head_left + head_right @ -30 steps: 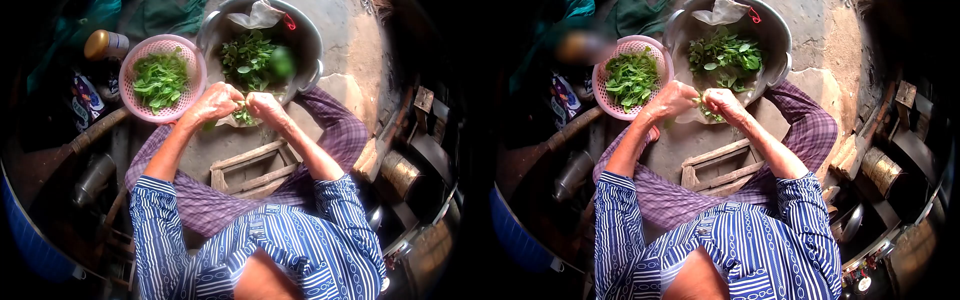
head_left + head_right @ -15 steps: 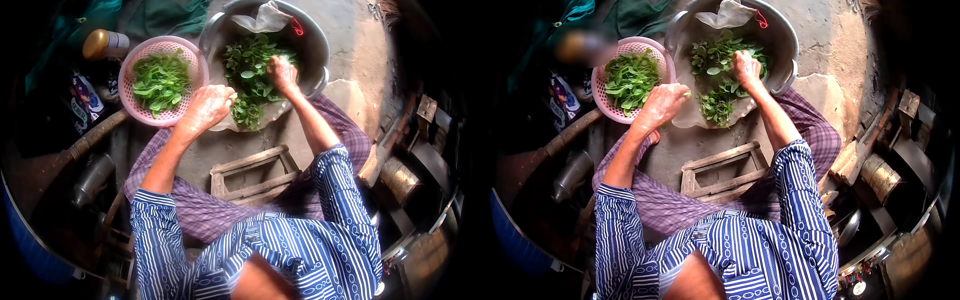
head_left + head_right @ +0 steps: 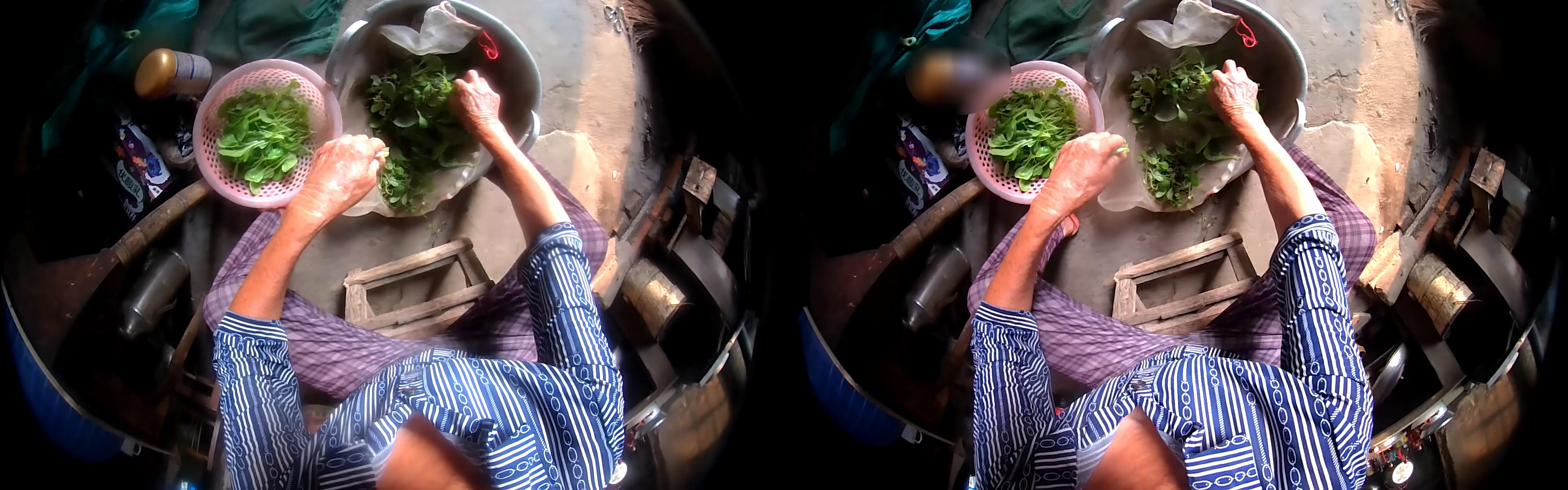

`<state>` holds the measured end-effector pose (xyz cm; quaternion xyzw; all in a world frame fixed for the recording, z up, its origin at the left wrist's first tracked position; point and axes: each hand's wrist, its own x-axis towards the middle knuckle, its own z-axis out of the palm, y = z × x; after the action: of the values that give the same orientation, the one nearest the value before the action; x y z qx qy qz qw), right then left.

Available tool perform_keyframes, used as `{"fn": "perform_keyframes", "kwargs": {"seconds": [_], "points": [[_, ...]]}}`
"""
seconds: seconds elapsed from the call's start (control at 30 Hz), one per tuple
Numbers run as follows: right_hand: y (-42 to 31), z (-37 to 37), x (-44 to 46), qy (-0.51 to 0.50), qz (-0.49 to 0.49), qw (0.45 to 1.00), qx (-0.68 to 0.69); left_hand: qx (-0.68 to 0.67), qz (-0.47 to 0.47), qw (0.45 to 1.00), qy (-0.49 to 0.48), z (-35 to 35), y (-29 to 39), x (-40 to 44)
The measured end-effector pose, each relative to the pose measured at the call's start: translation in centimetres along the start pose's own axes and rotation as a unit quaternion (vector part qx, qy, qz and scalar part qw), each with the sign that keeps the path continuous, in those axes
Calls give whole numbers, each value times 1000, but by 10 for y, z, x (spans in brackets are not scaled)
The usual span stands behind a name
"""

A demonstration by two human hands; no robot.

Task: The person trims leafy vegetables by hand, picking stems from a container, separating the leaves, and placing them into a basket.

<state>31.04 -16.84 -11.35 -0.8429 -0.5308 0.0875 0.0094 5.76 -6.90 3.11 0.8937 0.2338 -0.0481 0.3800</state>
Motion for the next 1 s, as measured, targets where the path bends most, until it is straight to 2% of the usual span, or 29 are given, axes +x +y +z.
{"fn": "perform_keyframes", "kwargs": {"seconds": [0.1,0.13,0.17,0.2,0.23,0.27,0.3,0.4,0.47,0.57,0.6,0.7,0.73,0.87,1.0], "points": [[17,-35,5,-41,5,997,59,-13,18,999,38,-6,4,1],[19,-51,8,-79,30,993,86,-75,-32,997,13,-5,3,2],[23,-62,13,-149,99,973,145,-137,-83,987,-12,-6,4,3],[30,-70,15,-182,107,948,238,-187,-109,975,-50,-13,8,4],[40,-76,15,-213,113,913,329,-188,-106,975,-48,-13,9,5],[50,-68,17,-206,117,889,392,-252,-124,958,-58,-11,9,5],[49,-84,18,-268,169,832,455,-315,-143,936,-68,-10,9,5],[43,-99,12,-268,191,805,494,-393,-149,905,-61,-11,12,6],[42,-99,10,-272,184,753,570,-432,-146,889,-51,-9,11,7],[48,-78,7,-246,202,728,607,-488,-157,858,-30,-7,6,10],[37,-93,3,-235,217,711,627,-519,-166,838,-33,-9,6,10],[53,-62,5,-234,206,693,650,-567,-195,799,-45,-9,6,9],[53,-57,5,-236,203,646,697,-585,-212,781,-49,-10,6,10],[22,-78,-9,-241,204,688,653,-567,-222,792,-49,-9,11,14],[-29,-104,-33,-222,205,619,725,-561,-217,799,-3,7,6,23]]}}
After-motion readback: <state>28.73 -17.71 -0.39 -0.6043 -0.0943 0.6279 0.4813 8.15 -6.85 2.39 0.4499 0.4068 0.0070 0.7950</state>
